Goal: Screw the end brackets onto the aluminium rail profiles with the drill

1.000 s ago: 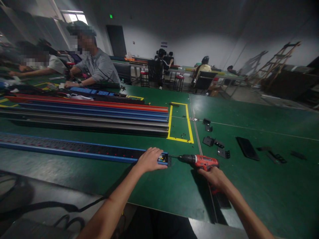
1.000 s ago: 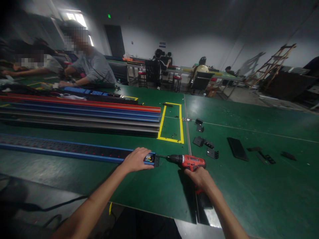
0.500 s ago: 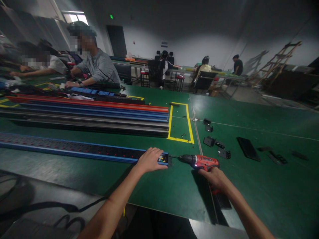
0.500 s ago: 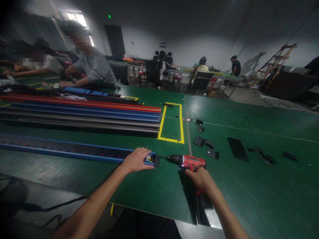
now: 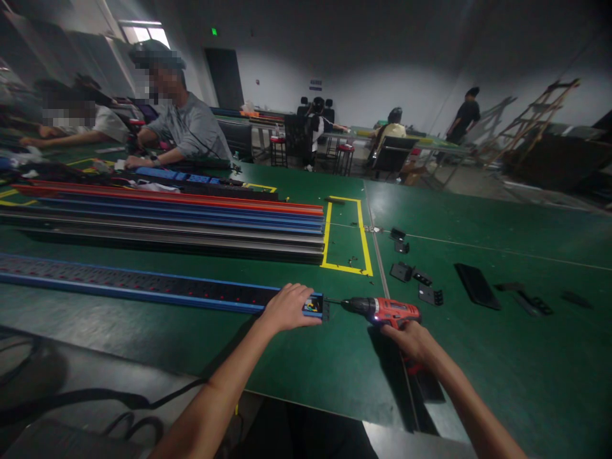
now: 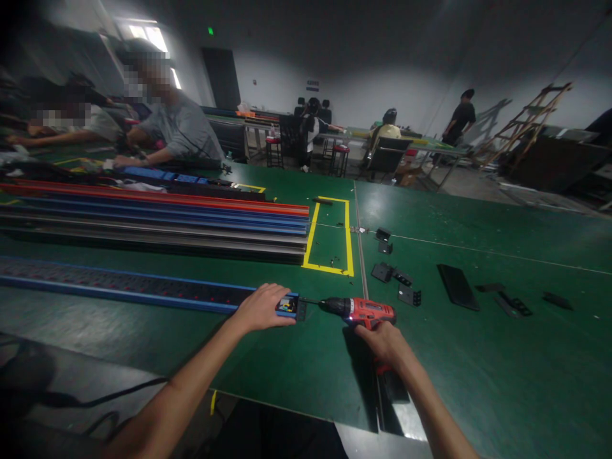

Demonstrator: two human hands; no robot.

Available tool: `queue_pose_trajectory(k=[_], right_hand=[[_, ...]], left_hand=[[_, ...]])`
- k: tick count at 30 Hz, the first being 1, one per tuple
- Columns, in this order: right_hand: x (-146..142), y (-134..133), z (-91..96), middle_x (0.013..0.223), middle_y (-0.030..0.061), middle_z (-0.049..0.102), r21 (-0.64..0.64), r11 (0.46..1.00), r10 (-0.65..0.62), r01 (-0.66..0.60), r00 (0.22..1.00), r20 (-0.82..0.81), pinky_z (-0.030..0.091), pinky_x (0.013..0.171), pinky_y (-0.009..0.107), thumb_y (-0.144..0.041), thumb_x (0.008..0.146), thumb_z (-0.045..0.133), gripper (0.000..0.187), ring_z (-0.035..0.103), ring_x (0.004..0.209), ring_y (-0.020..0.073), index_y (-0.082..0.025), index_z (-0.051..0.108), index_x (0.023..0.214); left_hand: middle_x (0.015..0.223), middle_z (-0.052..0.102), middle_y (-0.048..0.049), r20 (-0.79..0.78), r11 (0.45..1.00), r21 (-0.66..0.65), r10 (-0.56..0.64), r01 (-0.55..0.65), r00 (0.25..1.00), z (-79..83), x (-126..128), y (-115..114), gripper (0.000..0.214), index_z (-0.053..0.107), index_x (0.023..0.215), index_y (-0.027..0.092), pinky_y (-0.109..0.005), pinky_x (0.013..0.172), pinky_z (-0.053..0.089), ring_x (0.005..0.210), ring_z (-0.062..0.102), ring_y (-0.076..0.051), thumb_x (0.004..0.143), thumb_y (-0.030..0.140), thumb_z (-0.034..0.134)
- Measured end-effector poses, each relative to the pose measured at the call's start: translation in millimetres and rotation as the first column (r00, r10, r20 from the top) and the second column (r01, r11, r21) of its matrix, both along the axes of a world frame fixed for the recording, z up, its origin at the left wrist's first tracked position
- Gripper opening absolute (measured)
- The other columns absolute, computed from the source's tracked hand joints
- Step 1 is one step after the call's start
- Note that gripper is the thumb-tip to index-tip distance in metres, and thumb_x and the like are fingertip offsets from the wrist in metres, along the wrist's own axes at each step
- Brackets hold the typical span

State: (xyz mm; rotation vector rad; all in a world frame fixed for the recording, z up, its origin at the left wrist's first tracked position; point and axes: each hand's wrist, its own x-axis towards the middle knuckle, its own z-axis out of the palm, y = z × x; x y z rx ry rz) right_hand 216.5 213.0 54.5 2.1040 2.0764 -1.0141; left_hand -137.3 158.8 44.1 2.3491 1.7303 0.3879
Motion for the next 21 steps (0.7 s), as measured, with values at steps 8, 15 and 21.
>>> queue_pose_trajectory(k=[8, 15, 21], right_hand=[[-1.4, -1.5, 2.9, 0.075, 0.0081, 0.072, 0.009, 1.000, -0.005, 0.005, 1.000, 0.003, 0.046, 0.065, 0.032, -0.055, 0.087, 0.058, 0.038, 0.069, 0.072, 0.0239, -0.020, 0.066, 0.075], [-2.7, -2.3, 4.0, 0.073, 0.0090, 0.072, 0.001, 1.000, -0.009, 0.009, 1.000, -0.010, 0.046, 0.060, 0.031, -0.055, 0.087, 0.060, 0.039, 0.069, 0.070, 0.0244, -0.019, 0.067, 0.074], [0.4, -1.4, 1.1, 0.077, 0.0106, 0.074, -0.025, 1.000, -0.010, 0.009, 0.999, -0.038, 0.047, 0.061, 0.031, -0.056, 0.087, 0.058, 0.040, 0.070, 0.072, 0.0249, -0.018, 0.070, 0.080]], left_hand=[[0.125, 0.071, -0.0143, 0.000, 1.000, 0.000, -0.003, 0.003, 1.000, -0.7, -0.1, 0.3, 0.075, 0.065, 0.130, 0.014, -0.047, 0.103, 0.049, 0.116, 0.065, -0.034, 0.082, 0.070, 0.073], [0.124, 0.071, -0.0143, -0.006, 1.000, 0.005, 0.001, -0.001, 1.000, -3.1, -0.2, 0.9, 0.074, 0.065, 0.129, 0.016, -0.047, 0.102, 0.049, 0.116, 0.065, -0.034, 0.081, 0.071, 0.073], [0.123, 0.071, -0.0139, 0.004, 1.000, 0.003, -0.002, 0.002, 1.000, -1.0, 0.1, 0.4, 0.073, 0.066, 0.130, 0.016, -0.048, 0.102, 0.050, 0.115, 0.065, -0.034, 0.083, 0.071, 0.072]])
